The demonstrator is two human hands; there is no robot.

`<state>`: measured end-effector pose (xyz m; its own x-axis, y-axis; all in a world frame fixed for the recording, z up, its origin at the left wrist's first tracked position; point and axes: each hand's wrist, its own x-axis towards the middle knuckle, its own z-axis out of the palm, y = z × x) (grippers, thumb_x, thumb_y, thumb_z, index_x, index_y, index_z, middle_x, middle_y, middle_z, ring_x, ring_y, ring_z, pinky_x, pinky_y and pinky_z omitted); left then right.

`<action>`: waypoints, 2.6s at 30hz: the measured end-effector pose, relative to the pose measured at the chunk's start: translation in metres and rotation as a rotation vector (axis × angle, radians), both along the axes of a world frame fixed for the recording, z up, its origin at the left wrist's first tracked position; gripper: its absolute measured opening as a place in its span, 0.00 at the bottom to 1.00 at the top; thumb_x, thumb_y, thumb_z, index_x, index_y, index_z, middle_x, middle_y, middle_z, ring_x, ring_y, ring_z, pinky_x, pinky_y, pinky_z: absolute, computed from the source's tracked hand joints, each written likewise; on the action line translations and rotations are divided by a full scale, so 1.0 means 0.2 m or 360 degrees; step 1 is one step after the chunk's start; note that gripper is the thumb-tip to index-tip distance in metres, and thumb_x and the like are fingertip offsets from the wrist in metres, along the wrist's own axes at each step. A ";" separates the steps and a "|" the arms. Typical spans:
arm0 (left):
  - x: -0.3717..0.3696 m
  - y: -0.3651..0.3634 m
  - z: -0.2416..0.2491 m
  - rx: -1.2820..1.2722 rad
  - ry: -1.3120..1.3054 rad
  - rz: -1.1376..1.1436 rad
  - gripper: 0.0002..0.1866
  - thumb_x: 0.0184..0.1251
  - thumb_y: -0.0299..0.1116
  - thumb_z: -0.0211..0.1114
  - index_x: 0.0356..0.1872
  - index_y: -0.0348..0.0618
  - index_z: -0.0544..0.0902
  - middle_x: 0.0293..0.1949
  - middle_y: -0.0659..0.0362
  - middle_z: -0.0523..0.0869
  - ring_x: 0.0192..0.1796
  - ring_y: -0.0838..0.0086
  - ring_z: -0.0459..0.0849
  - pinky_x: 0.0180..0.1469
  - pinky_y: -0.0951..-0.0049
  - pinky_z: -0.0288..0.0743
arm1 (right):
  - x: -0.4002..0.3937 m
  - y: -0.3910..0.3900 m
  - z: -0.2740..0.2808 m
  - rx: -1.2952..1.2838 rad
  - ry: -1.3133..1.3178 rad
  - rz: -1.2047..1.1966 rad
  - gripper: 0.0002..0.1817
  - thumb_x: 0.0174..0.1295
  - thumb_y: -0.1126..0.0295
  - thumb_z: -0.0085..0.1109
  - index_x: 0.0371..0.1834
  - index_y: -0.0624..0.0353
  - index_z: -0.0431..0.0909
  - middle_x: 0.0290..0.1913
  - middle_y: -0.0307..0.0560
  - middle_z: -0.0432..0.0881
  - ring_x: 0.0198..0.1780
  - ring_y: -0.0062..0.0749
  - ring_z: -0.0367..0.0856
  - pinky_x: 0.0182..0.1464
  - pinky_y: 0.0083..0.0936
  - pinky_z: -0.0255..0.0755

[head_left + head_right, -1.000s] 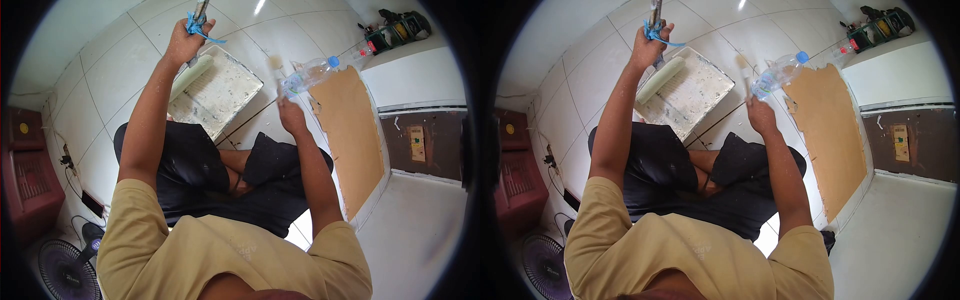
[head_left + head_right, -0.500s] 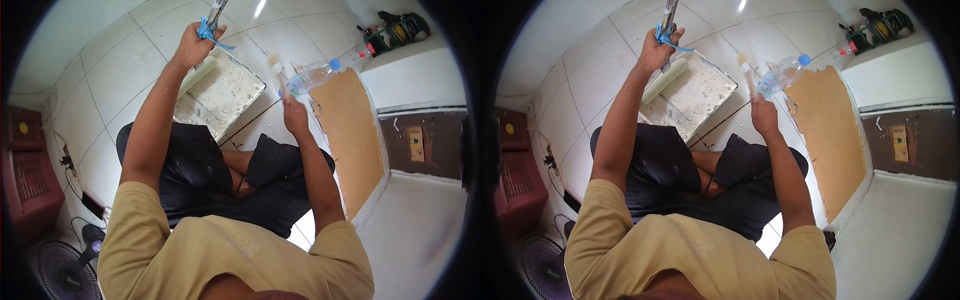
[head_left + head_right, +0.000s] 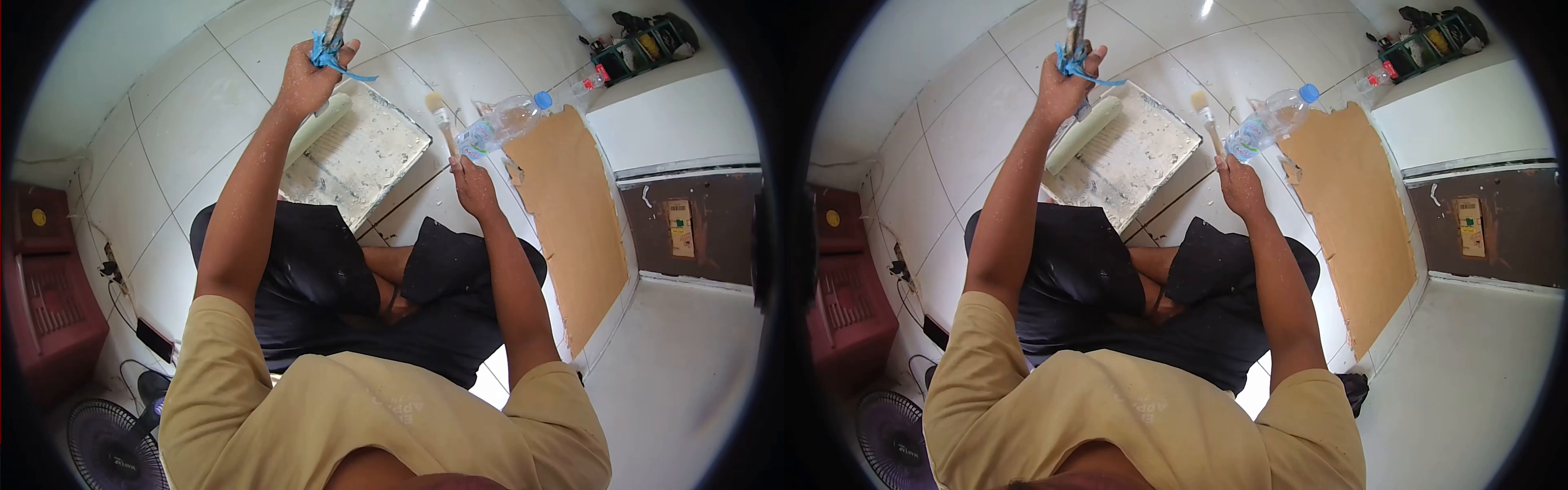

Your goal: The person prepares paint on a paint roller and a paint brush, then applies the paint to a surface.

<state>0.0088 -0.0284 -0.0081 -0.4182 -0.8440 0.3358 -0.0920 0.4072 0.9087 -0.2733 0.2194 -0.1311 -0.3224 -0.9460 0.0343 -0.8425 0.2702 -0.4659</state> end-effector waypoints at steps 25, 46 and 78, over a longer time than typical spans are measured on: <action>-0.46 0.29 -0.07 0.0488 0.0553 -0.0328 0.19 0.77 0.35 0.67 0.24 0.46 0.72 0.16 0.66 0.72 0.16 0.81 0.69 0.19 0.74 0.60 | 0.04 0.07 0.09 -0.0100 0.0384 -0.0069 0.21 0.81 0.58 0.44 0.51 0.66 0.81 0.40 0.69 0.85 0.42 0.67 0.84 0.50 0.58 0.75; -0.43 0.43 -0.06 0.0054 0.0450 -0.0241 0.21 0.77 0.37 0.66 0.21 0.46 0.72 0.16 0.65 0.75 0.19 0.82 0.71 0.23 0.72 0.65 | 0.12 -0.02 -0.04 0.0218 0.0073 -0.0209 0.27 0.80 0.52 0.43 0.46 0.65 0.85 0.47 0.68 0.87 0.55 0.63 0.84 0.58 0.55 0.77; -0.39 0.43 0.07 0.0375 0.0522 -0.0252 0.20 0.75 0.40 0.70 0.23 0.45 0.75 0.17 0.66 0.75 0.19 0.82 0.72 0.22 0.75 0.64 | 0.14 0.04 0.12 -0.0452 -0.0364 -0.0071 0.12 0.78 0.61 0.55 0.56 0.52 0.83 0.44 0.58 0.88 0.49 0.53 0.87 0.56 0.42 0.77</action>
<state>-0.0694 0.0575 0.0062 -0.4518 -0.8475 0.2785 0.2641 0.1711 0.9492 -0.2460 0.2267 -0.1066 -0.3927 -0.8940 0.2157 -0.6982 0.1371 -0.7027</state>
